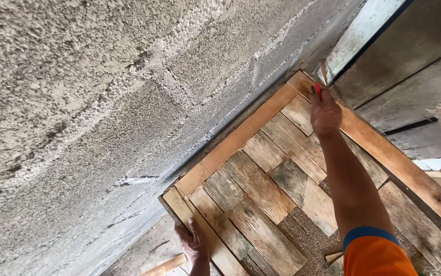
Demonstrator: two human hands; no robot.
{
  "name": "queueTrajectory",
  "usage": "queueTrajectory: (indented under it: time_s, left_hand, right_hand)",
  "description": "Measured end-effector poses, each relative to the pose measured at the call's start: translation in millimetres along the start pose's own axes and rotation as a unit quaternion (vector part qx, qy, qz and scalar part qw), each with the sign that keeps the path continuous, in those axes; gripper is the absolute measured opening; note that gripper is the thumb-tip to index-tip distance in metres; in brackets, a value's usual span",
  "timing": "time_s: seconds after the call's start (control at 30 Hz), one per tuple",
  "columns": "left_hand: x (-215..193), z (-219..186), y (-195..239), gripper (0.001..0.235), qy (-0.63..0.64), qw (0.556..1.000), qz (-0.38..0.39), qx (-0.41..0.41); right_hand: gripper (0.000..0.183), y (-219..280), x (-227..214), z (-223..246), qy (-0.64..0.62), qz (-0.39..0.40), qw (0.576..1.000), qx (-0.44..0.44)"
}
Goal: The person places small rectangular wood pieces into a wooden frame on a workbench, arranging them in a herringbone pattern and pressing them flat by hand. They use a roll of tape and a utility knife to trim and secure pieces, then press the assembled panel surface with both hands.
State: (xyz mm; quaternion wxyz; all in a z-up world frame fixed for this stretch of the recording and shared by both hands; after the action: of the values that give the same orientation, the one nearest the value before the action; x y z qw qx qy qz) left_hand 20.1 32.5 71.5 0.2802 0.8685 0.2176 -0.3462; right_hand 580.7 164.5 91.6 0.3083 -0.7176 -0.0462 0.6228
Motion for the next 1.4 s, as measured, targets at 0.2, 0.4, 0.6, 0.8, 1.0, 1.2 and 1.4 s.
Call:
queueTrajectory:
  time_s: [0.2, 0.4, 0.6, 0.8, 1.0, 1.2, 1.4]
  left_hand:
    - [-2, -2, 3, 0.111, -0.001, 1.0, 0.005, -0.009]
    - [15, 41, -14, 0.115, -0.056, 0.998, 0.004, 0.023]
    - [14, 37, -15, 0.123, -0.083, 0.996, 0.006, 0.044]
    - [17, 37, -16, 0.127, -0.076, 0.995, -0.005, 0.067]
    - [-5, -3, 1, 0.132, -0.01, 1.0, 0.02, -0.013]
    - [9, 24, -9, 0.132, -0.018, 0.999, 0.003, 0.028]
    - [1, 8, -6, 0.132, -0.043, 0.999, 0.009, 0.002]
  right_hand:
    - [0.016, -14, -16, 14, 0.047, -0.013, 0.993, -0.106]
    - [0.017, -23, -29, 5, 0.047, 0.014, 0.979, -0.199]
    - [0.042, -28, -28, 9, 0.118, 0.155, 0.958, -0.211]
    - [0.033, -35, -30, 19, 0.121, 0.17, 0.958, -0.195]
    - [0.024, -33, -19, 20, 0.111, 0.179, 0.964, -0.163]
    - [0.028, -39, -33, 36, 0.138, 0.196, 0.957, -0.166]
    - [0.027, -45, -1, 8, 0.085, 0.236, 0.957, -0.144]
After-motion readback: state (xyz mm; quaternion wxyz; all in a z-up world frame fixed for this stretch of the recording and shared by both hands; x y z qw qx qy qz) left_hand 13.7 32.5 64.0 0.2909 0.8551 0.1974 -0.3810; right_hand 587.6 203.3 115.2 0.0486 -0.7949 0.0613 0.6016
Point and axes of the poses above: each hand's wrist, its own y-axis away from the middle knuckle, its own x-axis out of the palm, z = x × y, the point moved 1 cm from there along -y, towards the middle knuckle, and after that the axes turned 10 degrees about -z, right-handed, at the moved point
